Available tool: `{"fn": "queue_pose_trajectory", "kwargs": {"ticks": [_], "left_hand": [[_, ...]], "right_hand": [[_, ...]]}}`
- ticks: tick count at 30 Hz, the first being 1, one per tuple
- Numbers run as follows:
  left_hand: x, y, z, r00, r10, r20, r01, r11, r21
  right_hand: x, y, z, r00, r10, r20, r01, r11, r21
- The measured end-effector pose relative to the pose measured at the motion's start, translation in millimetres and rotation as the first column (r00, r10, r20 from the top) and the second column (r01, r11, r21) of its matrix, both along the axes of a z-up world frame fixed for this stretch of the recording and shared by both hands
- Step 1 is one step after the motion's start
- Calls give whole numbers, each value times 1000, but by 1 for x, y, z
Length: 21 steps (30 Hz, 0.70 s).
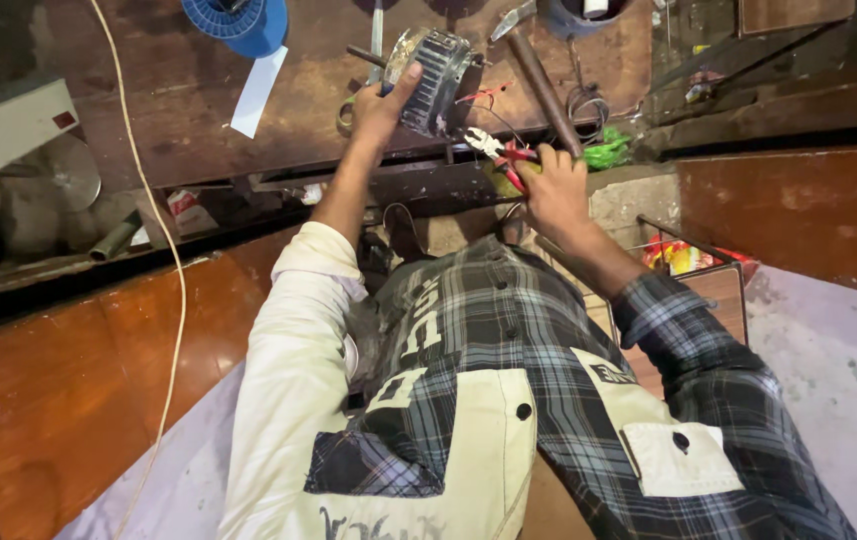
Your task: The person works on a small electrical motor on a cluttered workbench. They use a hammer to tap the motor casing and a pair of pliers to adjust or remove components from the motor's shaft area. The person repeatedly repositions the motor and uses the tools to manipulate its parts.
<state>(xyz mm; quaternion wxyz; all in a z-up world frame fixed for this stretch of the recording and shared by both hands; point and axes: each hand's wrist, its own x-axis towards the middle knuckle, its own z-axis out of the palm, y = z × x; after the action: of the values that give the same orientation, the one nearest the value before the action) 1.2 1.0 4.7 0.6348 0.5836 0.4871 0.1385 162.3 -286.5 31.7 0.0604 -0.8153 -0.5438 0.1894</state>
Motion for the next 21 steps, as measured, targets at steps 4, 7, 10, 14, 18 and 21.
{"fn": "queue_pose_trajectory", "kwargs": {"ticks": [4, 7, 10, 14, 18, 21], "left_hand": [[-2, 1, -5, 999, -3, 40, 3, 1000, -15], [2, 0, -6, 1000, 1, 17, -1, 1000, 6], [-3, 3, -4, 998, 26, 58, -25, 1000, -10], [-1, 0, -7, 1000, 12, 21, -11, 999, -38], [0, 3, -2, 999, 8, 44, -6, 999, -48], [1, 2, 1, 999, 15, 40, -13, 999, -49]], "right_hand": [[12, 8, -7, 316, -454, -833, 174, 891, -420], [8, 3, -7, 225, -500, -836, 166, 866, -473], [-8, -4, -4, 931, -184, -315, 94, 955, -280], [-14, -12, 4, 962, 52, 268, -61, 998, 28], [-11, 1, 14, 880, 94, 465, -167, 979, 118], [-14, 5, 20, 881, 106, 461, -173, 979, 104]]}}
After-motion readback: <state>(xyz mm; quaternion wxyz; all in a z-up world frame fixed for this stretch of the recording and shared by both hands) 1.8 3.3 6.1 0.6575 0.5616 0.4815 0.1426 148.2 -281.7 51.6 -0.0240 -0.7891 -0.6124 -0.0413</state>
